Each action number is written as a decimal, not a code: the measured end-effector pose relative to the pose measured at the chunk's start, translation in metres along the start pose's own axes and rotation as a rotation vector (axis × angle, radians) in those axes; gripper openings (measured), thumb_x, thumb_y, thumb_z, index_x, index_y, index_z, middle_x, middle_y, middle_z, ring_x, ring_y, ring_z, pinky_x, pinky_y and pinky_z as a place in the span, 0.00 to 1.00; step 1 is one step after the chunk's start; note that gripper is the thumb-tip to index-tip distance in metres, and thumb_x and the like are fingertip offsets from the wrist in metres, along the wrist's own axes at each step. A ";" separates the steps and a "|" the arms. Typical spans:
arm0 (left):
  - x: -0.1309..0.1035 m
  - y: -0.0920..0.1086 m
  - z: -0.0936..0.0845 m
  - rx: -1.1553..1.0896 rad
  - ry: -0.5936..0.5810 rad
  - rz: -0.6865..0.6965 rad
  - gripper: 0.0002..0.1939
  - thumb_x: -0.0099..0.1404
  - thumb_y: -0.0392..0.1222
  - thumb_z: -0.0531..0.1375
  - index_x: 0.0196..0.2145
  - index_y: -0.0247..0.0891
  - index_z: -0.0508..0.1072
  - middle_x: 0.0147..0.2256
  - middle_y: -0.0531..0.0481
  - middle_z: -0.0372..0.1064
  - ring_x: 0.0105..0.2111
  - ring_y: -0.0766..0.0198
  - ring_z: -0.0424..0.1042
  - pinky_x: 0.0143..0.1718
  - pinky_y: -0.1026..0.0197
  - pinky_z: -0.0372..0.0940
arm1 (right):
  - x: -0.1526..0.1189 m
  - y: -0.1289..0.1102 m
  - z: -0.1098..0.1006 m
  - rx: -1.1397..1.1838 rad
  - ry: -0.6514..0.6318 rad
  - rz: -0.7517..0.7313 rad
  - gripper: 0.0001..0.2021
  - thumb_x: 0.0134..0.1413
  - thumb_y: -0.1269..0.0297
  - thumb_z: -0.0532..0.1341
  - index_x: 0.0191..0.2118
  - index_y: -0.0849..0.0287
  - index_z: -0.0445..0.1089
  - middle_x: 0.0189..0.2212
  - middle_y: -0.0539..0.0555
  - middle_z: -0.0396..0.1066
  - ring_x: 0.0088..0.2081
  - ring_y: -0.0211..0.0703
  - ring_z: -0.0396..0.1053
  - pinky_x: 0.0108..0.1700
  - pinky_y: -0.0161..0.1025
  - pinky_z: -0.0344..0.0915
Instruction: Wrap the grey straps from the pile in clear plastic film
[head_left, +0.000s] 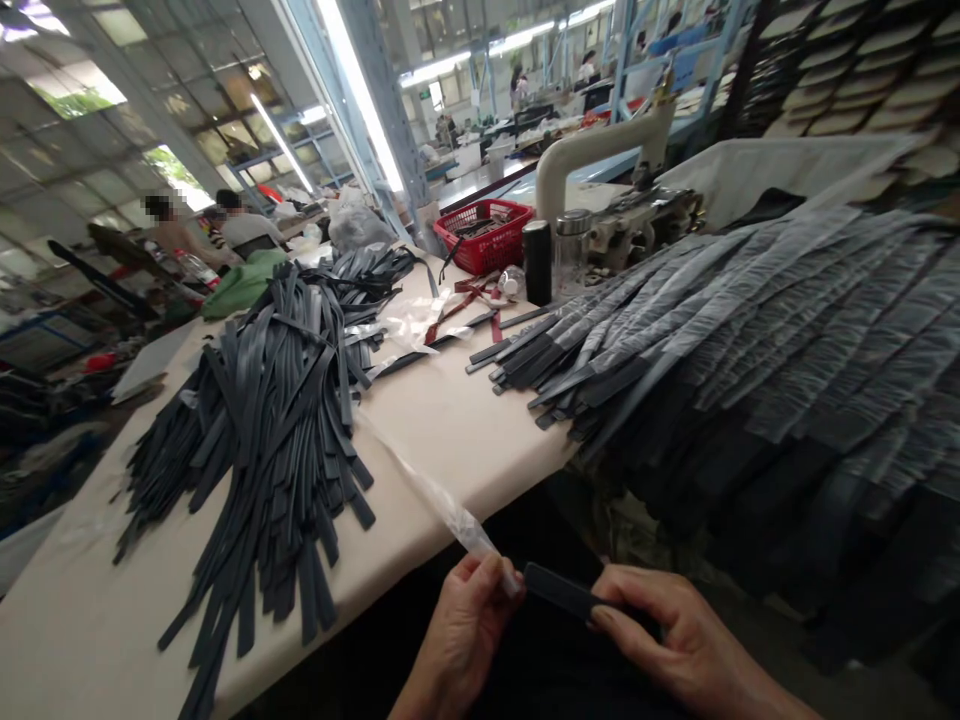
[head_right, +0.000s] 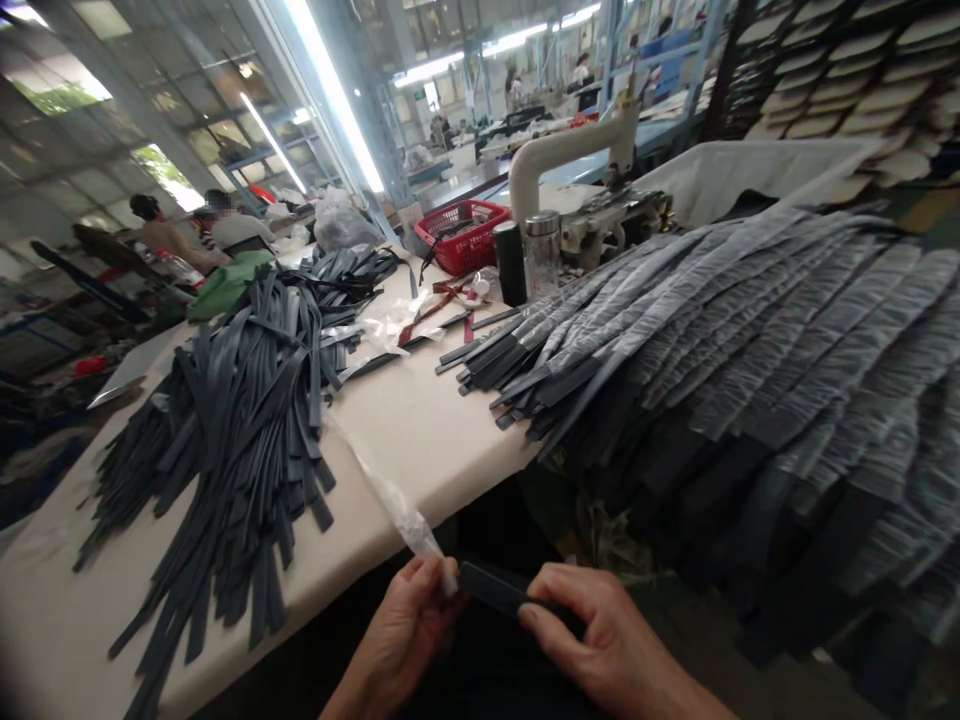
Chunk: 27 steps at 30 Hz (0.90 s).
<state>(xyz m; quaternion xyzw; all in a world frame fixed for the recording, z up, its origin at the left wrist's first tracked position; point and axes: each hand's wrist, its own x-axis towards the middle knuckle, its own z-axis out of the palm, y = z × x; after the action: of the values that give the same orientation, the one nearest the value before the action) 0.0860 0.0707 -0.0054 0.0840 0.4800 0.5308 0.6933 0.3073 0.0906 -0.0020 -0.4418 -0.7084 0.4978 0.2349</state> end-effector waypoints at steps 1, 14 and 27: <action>0.001 -0.003 0.000 -0.014 0.012 0.005 0.17 0.48 0.45 0.76 0.26 0.32 0.74 0.26 0.51 0.70 0.28 0.67 0.70 0.38 0.62 0.71 | -0.002 0.002 0.000 -0.007 -0.002 0.007 0.18 0.61 0.53 0.54 0.26 0.59 0.66 0.23 0.51 0.68 0.26 0.40 0.65 0.31 0.36 0.59; 0.002 -0.015 0.003 -0.026 0.090 0.037 0.15 0.51 0.46 0.74 0.29 0.33 0.77 0.29 0.49 0.74 0.31 0.64 0.74 0.37 0.63 0.72 | -0.004 0.007 0.002 0.009 -0.095 0.016 0.13 0.58 0.59 0.56 0.25 0.59 0.65 0.23 0.50 0.67 0.27 0.38 0.64 0.30 0.34 0.56; 0.006 -0.012 -0.002 0.064 0.073 0.071 0.14 0.52 0.44 0.74 0.31 0.32 0.78 0.32 0.47 0.75 0.34 0.65 0.72 0.43 0.63 0.69 | 0.010 0.002 0.008 -0.033 -0.032 0.073 0.14 0.58 0.58 0.55 0.24 0.59 0.65 0.22 0.50 0.66 0.26 0.38 0.63 0.29 0.35 0.54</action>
<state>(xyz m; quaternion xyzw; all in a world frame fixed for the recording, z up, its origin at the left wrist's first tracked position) 0.0922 0.0692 -0.0175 0.1038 0.5182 0.5423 0.6532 0.2969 0.0953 -0.0086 -0.4631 -0.7037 0.5012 0.1981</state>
